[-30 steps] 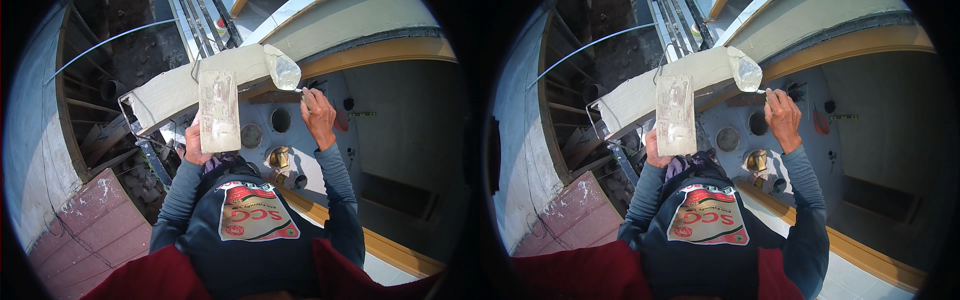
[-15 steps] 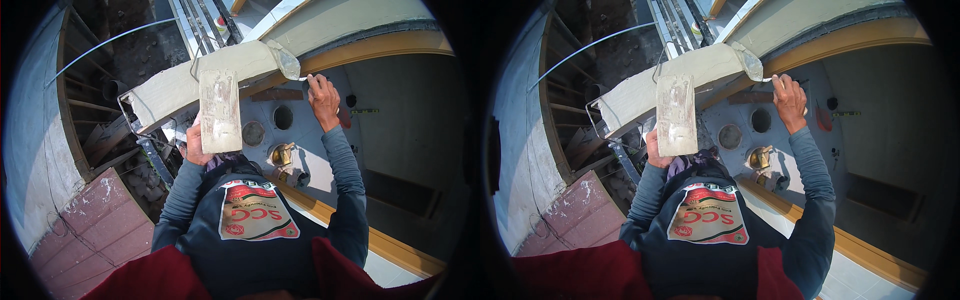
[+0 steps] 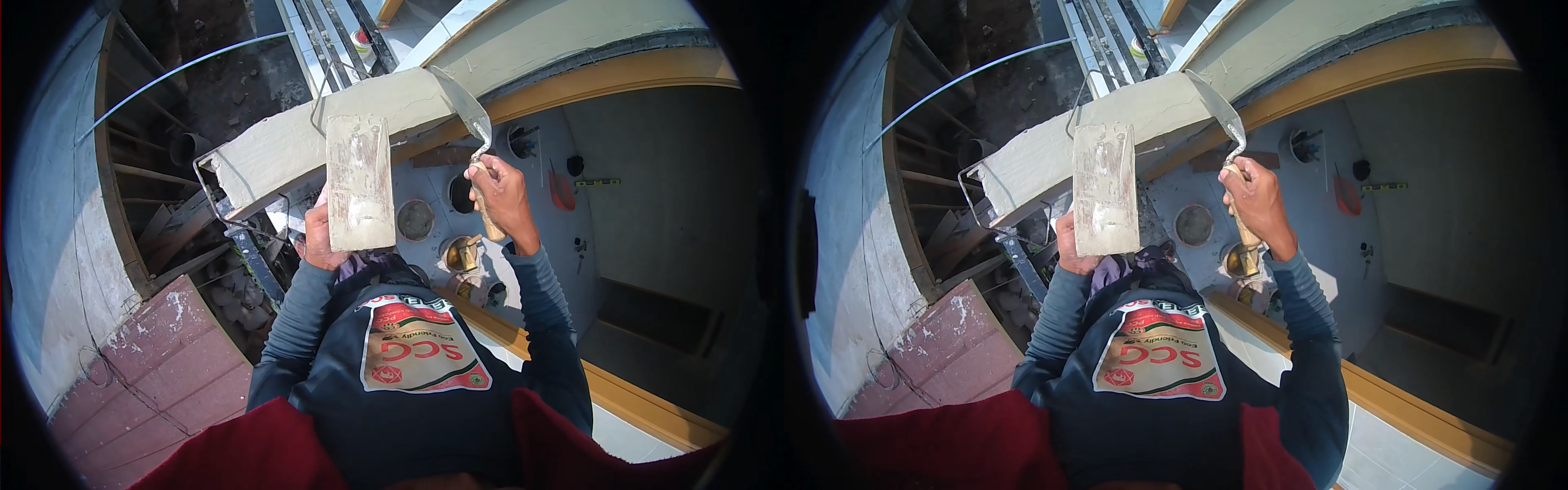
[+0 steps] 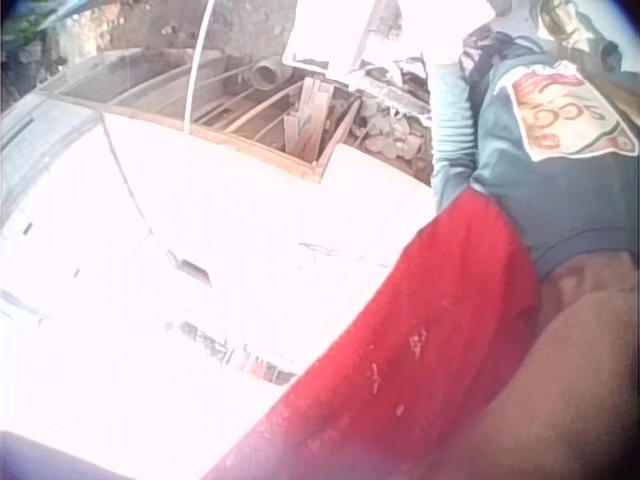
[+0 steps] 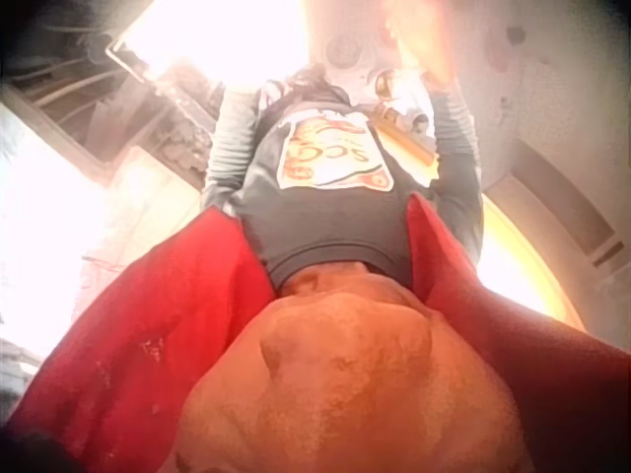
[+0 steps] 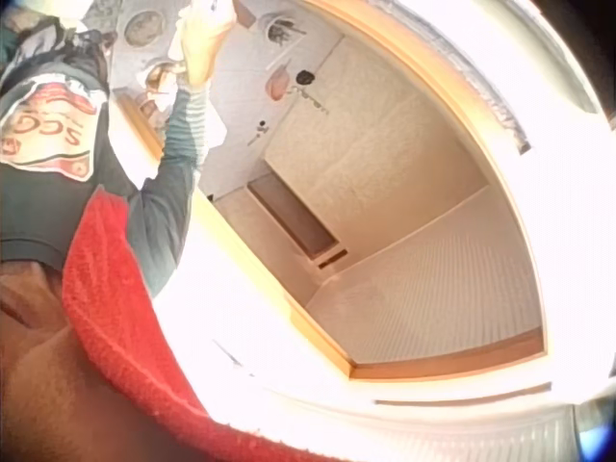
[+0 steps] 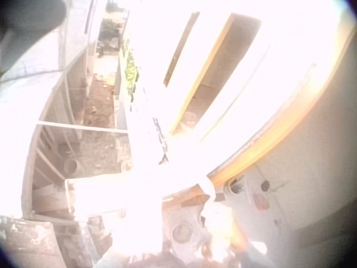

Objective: The person applies plaster to the corner of a wall using a trowel while holding a board underneath to catch excess material and shape the edge.

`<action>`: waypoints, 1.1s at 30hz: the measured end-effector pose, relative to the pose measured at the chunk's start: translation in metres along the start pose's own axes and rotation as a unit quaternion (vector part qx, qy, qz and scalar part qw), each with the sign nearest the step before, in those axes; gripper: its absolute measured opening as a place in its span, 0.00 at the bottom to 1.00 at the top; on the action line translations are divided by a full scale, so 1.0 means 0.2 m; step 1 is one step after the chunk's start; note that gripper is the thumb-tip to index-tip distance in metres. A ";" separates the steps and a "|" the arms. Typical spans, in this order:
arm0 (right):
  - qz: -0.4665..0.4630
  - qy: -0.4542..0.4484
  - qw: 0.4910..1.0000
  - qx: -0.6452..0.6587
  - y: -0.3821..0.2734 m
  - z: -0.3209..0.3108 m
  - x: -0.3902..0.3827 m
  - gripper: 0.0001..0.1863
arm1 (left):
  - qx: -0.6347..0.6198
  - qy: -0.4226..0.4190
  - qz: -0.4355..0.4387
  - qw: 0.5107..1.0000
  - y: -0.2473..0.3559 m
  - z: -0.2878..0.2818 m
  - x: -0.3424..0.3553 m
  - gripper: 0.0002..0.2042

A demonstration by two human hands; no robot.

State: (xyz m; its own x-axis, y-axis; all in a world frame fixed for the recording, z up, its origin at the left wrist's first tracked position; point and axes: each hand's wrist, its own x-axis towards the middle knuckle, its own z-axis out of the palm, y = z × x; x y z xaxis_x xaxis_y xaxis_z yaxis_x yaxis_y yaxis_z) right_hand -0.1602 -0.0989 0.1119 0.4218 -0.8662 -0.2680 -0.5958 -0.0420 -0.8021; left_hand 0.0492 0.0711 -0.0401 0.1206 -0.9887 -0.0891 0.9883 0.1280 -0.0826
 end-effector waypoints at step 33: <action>0.033 0.027 0.994 0.096 -0.12 -0.06 0.16 0.15 | 0.013 0.008 0.029 0.999 0.01 0.02 -0.07 0.30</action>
State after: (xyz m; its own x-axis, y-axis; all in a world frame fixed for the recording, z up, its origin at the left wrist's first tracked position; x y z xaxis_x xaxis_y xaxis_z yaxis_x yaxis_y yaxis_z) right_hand -0.1407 -0.1309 0.1302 0.3452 -0.8899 -0.2983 -0.4777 0.1070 -0.8720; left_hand 0.0498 0.0849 -0.0342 0.1772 -0.9782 -0.1083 0.9817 0.1834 -0.0507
